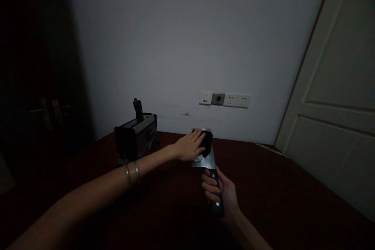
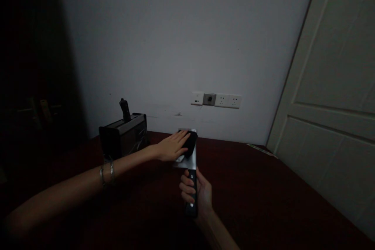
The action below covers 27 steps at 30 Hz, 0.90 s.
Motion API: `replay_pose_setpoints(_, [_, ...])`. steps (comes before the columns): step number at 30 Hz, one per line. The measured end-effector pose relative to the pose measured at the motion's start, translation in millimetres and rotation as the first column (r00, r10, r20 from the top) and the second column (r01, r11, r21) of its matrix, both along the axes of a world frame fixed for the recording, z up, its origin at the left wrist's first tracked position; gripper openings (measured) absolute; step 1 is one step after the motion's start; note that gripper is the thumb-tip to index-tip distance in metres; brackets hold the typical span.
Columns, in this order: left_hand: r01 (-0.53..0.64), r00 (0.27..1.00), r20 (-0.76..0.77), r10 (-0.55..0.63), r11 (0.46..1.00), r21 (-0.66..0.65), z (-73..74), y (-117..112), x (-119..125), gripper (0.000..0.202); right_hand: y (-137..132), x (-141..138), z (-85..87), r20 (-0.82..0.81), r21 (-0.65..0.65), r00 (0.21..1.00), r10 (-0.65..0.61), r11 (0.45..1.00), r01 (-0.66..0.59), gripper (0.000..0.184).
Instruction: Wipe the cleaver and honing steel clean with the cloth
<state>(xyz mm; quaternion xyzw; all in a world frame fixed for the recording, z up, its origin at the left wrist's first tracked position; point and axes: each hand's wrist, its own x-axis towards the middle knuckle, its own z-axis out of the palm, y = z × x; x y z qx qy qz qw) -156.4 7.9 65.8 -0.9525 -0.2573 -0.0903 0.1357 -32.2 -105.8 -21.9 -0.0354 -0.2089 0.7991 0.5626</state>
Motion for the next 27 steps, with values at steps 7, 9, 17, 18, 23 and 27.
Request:
replay_pose_setpoints(7, [0.053,0.998,-0.017,-0.053,0.998,0.035,-5.0,-5.5,4.0,0.063,4.3,0.8,-3.8,0.018,0.002,1.0,0.009,1.0,-0.009,0.02])
replay_pose_setpoints(9, [0.162,0.987,-0.029,-0.161,0.985,0.057,-8.7,-16.4,4.9,0.063,5.0,1.8,-3.6,0.031,0.004,0.999,0.015,1.0,-0.015,0.02])
replay_pose_setpoints(17, [-0.069,0.998,0.0,0.069,0.998,-0.013,3.5,13.6,10.9,0.064,4.9,-3.6,-7.1,0.041,0.03,0.997,0.068,0.997,-0.069,0.022])
replay_pose_setpoints(18, [-0.038,0.999,-0.008,0.038,0.999,-0.008,1.6,9.5,11.3,0.065,5.7,-2.4,-7.0,0.044,0.034,0.997,0.063,0.997,-0.065,0.022])
replay_pose_setpoints(23, [0.162,0.987,0.013,-0.163,0.984,0.069,-6.8,-15.9,14.9,0.066,5.9,2.9,-1.7,0.059,0.051,0.998,0.009,0.999,-0.012,0.021])
replay_pose_setpoints(27, [-0.069,0.995,0.076,0.068,0.998,0.008,6.0,1.3,21.9,0.067,1.6,-1.8,-0.8,0.087,0.052,0.996,0.014,0.998,-0.019,0.021])
